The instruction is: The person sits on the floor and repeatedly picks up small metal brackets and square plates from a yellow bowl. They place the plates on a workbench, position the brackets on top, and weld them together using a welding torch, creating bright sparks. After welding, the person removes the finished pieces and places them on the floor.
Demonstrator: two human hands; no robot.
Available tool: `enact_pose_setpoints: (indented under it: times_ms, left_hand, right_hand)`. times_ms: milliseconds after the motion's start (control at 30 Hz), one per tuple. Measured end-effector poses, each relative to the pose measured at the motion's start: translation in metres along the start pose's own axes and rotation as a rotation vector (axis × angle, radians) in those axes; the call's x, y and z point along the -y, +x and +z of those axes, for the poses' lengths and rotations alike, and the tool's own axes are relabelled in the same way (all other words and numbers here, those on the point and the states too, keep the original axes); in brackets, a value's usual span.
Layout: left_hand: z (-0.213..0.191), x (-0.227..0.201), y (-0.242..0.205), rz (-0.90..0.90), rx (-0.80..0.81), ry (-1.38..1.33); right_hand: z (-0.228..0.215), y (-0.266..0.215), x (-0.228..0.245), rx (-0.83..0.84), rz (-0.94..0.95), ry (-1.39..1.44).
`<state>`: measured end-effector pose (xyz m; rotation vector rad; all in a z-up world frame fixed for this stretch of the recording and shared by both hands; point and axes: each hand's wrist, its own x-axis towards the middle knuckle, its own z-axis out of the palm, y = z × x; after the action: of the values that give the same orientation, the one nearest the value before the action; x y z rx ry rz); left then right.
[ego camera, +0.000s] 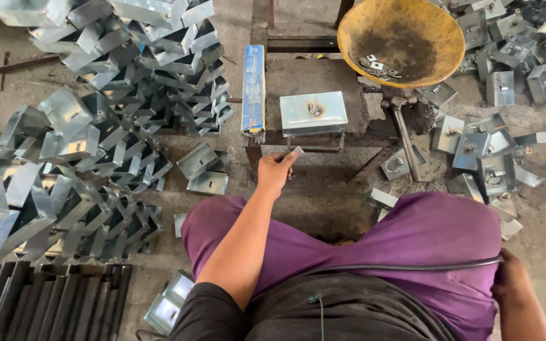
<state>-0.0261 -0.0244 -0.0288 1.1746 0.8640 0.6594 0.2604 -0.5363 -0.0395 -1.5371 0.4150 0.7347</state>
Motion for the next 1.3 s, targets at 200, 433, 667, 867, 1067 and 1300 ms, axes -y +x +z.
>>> enact_pose_setpoints:
  times_ms: [200,433,667,867,1067,1300]
  left_hand:
    - [-0.006,0.004,0.008,-0.058,0.003,-0.194]
    - [-0.002,-0.001,0.02,0.034,-0.079,-0.212]
    - [0.003,-0.011,0.033,-0.004,-0.145,-0.297]
    - [0.015,0.0,0.043,0.007,-0.17,-0.316]
    - [0.019,0.002,0.045,0.044,-0.233,-0.289]
    - [0.028,0.001,0.044,0.137,-0.317,-0.128]
  right_hand:
    - [-0.016,0.007,0.04,0.079,-0.355,0.082]
    - [0.015,-0.007,0.113,0.193,-0.764,0.208]
    - [0.149,-0.083,0.152,0.259,-1.032,0.121]
    - [0.271,-0.124,0.146,0.428,-1.177,0.062]
    - [0.324,-0.142,0.106,0.625,-1.277,0.047]
    - [0.313,-0.15,0.062,0.456,-1.335,-0.353]
